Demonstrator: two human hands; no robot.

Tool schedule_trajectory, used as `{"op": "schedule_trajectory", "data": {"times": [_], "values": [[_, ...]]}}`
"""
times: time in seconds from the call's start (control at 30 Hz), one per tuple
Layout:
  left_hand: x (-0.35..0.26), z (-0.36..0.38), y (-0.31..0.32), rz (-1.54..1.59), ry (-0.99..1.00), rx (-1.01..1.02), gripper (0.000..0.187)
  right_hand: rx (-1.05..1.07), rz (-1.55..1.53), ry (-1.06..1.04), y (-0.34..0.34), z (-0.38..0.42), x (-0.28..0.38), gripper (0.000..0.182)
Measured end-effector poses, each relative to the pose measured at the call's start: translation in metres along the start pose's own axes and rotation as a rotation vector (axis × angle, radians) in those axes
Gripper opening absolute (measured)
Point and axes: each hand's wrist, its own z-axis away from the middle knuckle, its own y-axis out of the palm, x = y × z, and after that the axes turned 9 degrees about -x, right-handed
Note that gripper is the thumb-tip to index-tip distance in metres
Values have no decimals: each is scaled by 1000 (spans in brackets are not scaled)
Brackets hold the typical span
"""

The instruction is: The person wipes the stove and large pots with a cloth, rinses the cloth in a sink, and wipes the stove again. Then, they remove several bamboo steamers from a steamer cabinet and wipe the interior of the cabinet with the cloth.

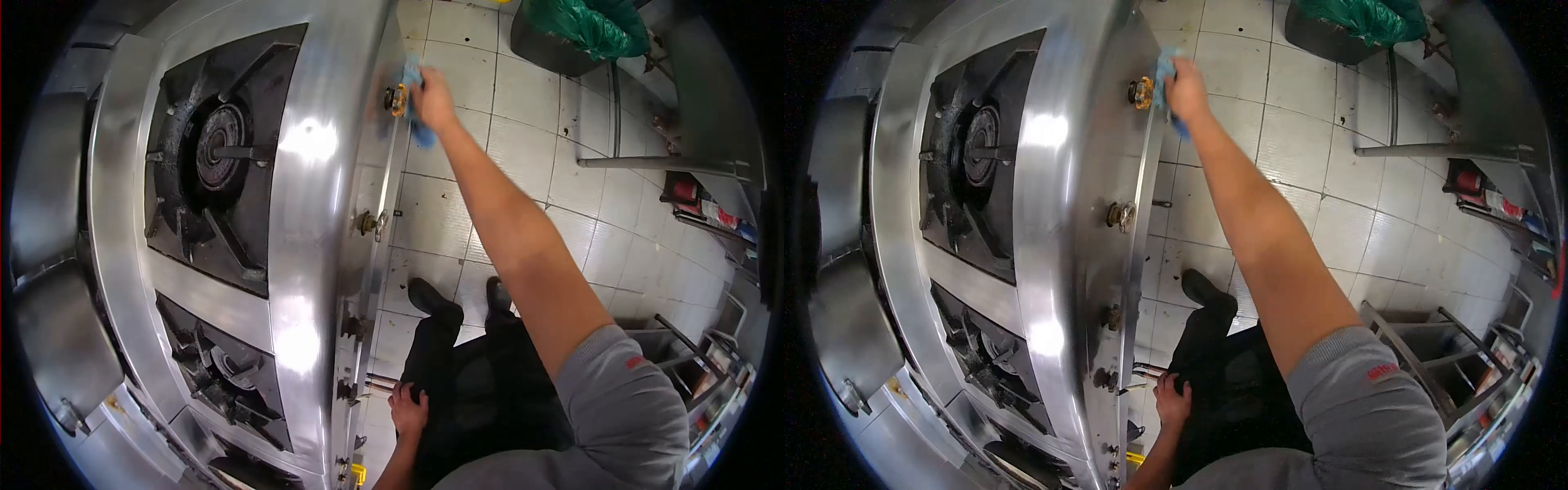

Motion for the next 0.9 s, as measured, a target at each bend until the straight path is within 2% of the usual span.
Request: {"op": "schedule_trajectory", "data": {"times": [0.07,0.13,0.17,0.2,0.23,0.27,0.3,0.37,0.4,0.47,0.5,0.57,0.6,0.67,0.73,0.8,0.87,0.9], "values": [[6,1,1,-3,8,-13,41,-53,-80,-10,10,-2,-6,43],[7,1,2,5,20,-25,41,-68,-269,20,22,38,-8,53],[6,-1,1,-1,21,-16,41,-81,-325,104,11,74,11,56],[3,-4,0,-5,25,-9,41,-44,-209,64,-2,110,28,60],[0,-6,0,-2,34,-11,41,33,-229,96,-17,152,43,65],[-2,-7,0,-23,40,0,41,131,-299,243,-30,193,55,67],[-4,-9,-1,-46,46,10,42,263,-270,337,-54,221,79,63],[-11,-13,-3,-49,52,34,42,328,-380,338,-65,254,82,59],[-14,-13,-5,-50,50,59,43,319,-382,335,-66,251,78,59],[-21,-12,-7,-72,50,79,44,284,-381,483,-63,228,72,52],[-25,-12,-7,-88,44,105,45,276,-383,471,-66,203,77,52],[-29,-10,-7,-97,64,102,44,337,-496,631,-83,141,104,44],[-31,-10,-6,-108,72,106,44,332,-492,617,-89,119,113,44],[-28,-9,-3,-104,86,105,44,339,-606,430,-101,80,130,38],[-27,-11,0,-107,85,109,44,248,-564,259,-113,34,155,34],[-26,-9,-3,-95,80,104,43,262,-692,506,-106,-13,153,30],[-22,-8,-3,-83,64,100,43,133,-568,339,-80,-55,123,29],[-19,-8,-3,-70,57,94,42,144,-464,327,-71,-71,111,30]]}}
